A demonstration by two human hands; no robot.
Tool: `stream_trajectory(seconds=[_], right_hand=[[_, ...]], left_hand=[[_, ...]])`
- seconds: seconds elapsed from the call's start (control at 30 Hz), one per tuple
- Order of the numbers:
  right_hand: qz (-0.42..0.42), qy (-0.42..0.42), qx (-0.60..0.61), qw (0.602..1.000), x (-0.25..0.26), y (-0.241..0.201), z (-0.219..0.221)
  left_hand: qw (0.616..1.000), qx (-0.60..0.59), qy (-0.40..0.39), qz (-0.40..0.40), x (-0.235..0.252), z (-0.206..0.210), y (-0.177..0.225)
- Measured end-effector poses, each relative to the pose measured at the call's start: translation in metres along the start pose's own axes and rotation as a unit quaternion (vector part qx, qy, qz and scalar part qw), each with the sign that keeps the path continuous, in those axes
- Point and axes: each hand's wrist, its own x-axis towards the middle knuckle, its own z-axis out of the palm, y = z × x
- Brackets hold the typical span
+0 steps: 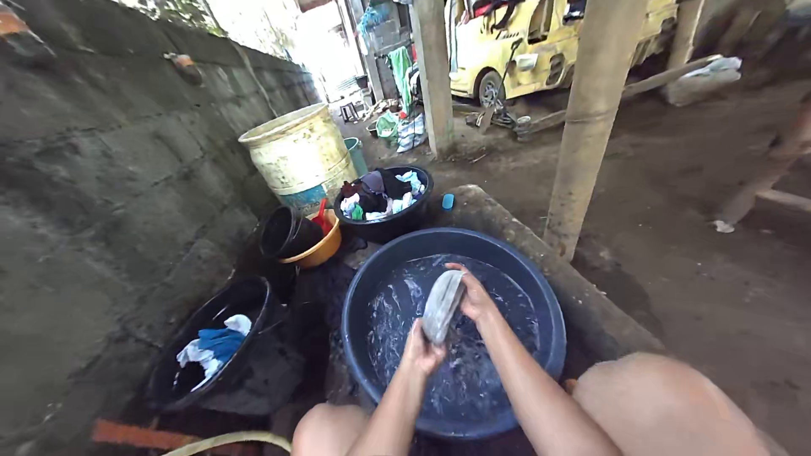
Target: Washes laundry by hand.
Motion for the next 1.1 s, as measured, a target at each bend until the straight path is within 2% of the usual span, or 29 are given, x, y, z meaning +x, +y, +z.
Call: stream_trajectory(seconds=[0.07,0.13,0.2,0.33,0.5,0.57,0.63,0.77,0.87,0.93,0.97,1.03,1.07,1.1], right_hand=[[0.067,0.108,-0.001,0.992,0.01,0.03,-0.019],[0.147,0.13,0.004,0.981,-0.003,0.062,-0.022],[0.184,0.114,0.074,0.973,-0.024,0.081,-0.008],[0.162,0.027,0.195,0.967,-0.04,0.101,0.01],[0.148,0.009,0.255,0.955,-0.039,0.113,-0.003],[0.146,-0.029,0.285,0.947,-0.033,0.118,-0.008],[0.149,-0.023,0.294,0.944,-0.025,0.12,-0.003],[0.145,0.129,0.235,0.952,-0.002,0.113,0.005],[0.108,0.131,0.244,0.955,0.014,0.104,-0.016],[0.085,0.092,0.232,0.965,0.017,0.101,-0.023],[0.072,0.053,0.221,0.971,0.017,0.099,-0.023],[0.069,-0.023,0.198,0.978,0.013,0.094,-0.017],[0.077,-0.064,0.189,0.977,0.01,0.093,-0.013],[0.084,-0.099,0.172,0.976,0.006,0.094,-0.01]], left_hand=[[0.999,-0.032,0.0,0.007,-0.005,0.02,0.005],[0.998,-0.058,0.022,0.013,-0.003,0.034,0.015],[0.996,-0.079,0.033,0.026,0.003,0.039,0.024],[0.992,-0.113,0.015,0.06,0.015,0.033,0.031],[0.991,-0.122,0.019,0.053,0.03,0.021,0.033],[0.99,-0.126,0.018,0.065,0.04,0.011,0.044],[0.993,-0.1,0.011,0.068,0.046,-0.001,0.052],[0.997,0.076,-0.032,0.009,0.048,-0.029,0.049],[0.984,0.168,0.063,-0.008,0.055,-0.047,0.04],[0.962,0.243,0.121,-0.017,0.061,-0.061,0.036],[0.953,0.28,0.107,-0.044,0.06,-0.066,0.036],[0.946,0.305,0.01,-0.105,0.058,-0.071,0.034],[0.954,0.273,-0.039,-0.12,0.057,-0.071,0.033],[0.967,0.222,-0.053,-0.111,0.056,-0.066,0.032]])
